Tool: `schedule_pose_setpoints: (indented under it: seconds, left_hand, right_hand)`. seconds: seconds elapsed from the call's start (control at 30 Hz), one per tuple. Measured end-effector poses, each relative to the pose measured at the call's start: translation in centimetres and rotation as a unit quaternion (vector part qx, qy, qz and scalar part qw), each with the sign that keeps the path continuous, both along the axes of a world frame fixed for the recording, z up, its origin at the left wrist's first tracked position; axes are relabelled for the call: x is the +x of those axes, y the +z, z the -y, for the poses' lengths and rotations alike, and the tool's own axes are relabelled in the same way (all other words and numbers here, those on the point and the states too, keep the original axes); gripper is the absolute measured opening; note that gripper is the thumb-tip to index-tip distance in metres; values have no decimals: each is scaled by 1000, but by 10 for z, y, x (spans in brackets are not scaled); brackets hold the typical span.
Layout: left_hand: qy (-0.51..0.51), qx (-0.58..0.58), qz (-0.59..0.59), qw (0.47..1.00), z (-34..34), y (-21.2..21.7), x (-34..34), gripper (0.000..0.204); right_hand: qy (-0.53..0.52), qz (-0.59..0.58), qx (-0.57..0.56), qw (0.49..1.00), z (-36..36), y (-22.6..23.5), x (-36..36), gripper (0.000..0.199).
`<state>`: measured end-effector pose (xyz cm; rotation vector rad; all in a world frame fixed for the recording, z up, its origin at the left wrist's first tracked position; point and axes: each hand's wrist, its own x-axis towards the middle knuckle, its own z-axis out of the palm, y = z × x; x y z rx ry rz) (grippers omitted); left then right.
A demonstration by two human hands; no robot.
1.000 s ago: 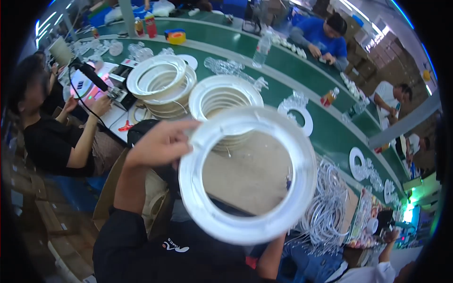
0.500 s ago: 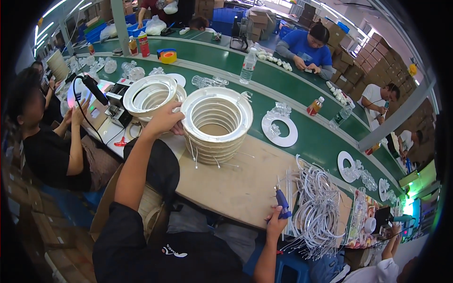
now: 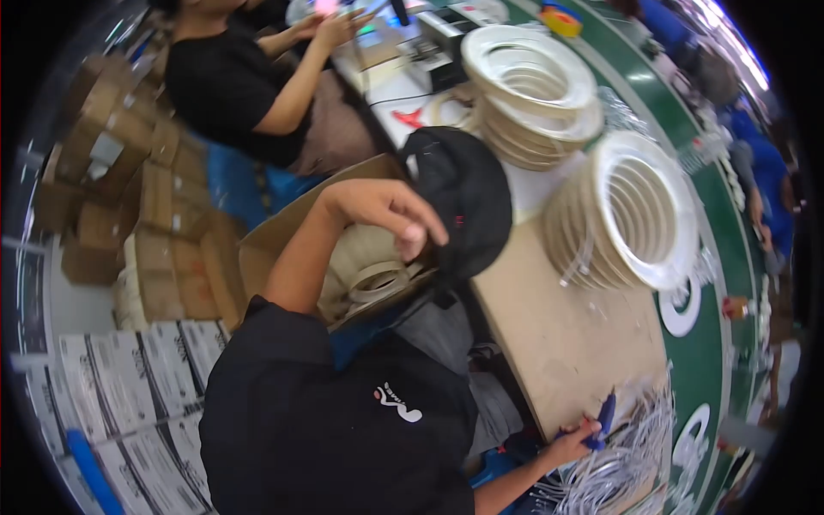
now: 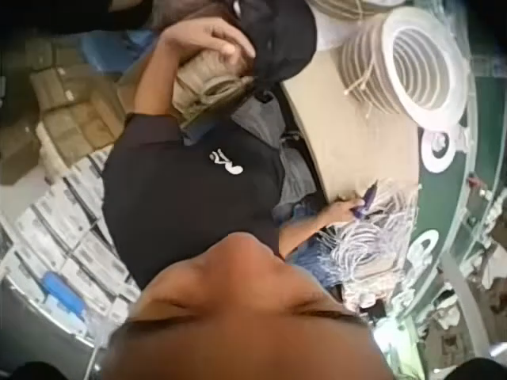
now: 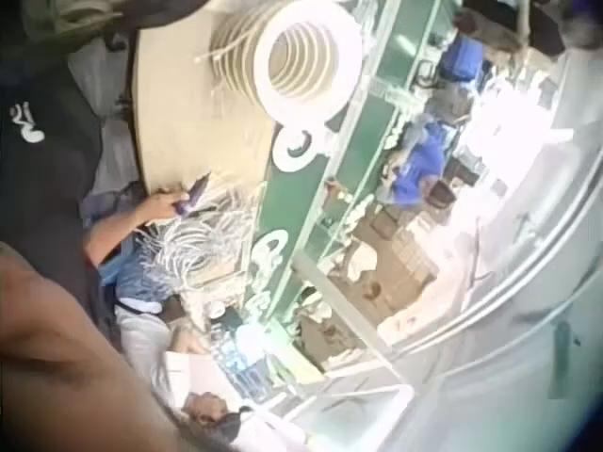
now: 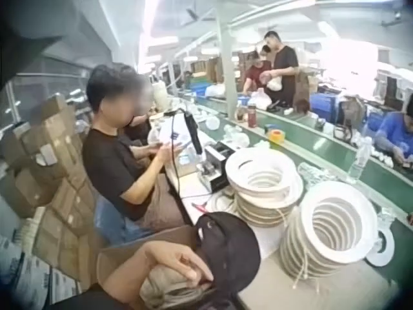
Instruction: Apply hot glue and attach wires to circular light fixture components.
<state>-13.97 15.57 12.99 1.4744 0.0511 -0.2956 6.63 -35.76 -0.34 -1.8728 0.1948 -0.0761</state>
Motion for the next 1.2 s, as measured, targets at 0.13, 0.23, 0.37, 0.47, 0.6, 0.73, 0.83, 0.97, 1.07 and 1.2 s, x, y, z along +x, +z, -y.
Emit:
schedule_pose_setpoints:
  seconds: [0.13, 0.23, 0.37, 0.47, 0.6, 0.73, 0.83, 0.97, 1.07, 1.2]
  left_hand:
    - [245, -45, -327, 912, -32, -143, -146, 44]
    - [182, 287, -474, 812, -24, -289, -263, 69]
    - [410, 54, -521, 747, 1, -376, -287, 90]
    - [603, -28, -528, 597, 5, -448, -333, 100]
    - [683, -169, -420, 573, 7, -484, -345, 91]
    - [689, -363, -294, 554, 13, -503, -335, 65]
    - [675, -446, -225, 544, 8, -492, -326, 51]
    - [652, -469, -223, 553, 3, -480, -325, 50]
    - [729, -447, -99, 509, 11, -492, -341, 58]
    - [729, -447, -119, 505, 13, -478, -319, 64]
  right_hand:
    - [12, 33, -39, 999, -10, 10, -1, 53]
    - [21, 32, -58, 998, 4, 6, 8, 54]
    - [-24, 49, -120, 991, -9, 14, 9, 56]
    - [-2, 88, -103, 991, -3, 4, 15, 56]
    - [-18, 26, -121, 992, -1, 5, 9, 57]
    - [-18, 36, -119, 992, 19, 4, 21, 58]
    - [-25, 29, -121, 992, 6, 11, 18, 58]
    - [-48, 12, -102, 994, 2, 10, 18, 57]
    - [-27, 3, -100, 995, 2, 7, 22, 58]
    - [-53, 16, -111, 992, 9, 14, 17, 56]
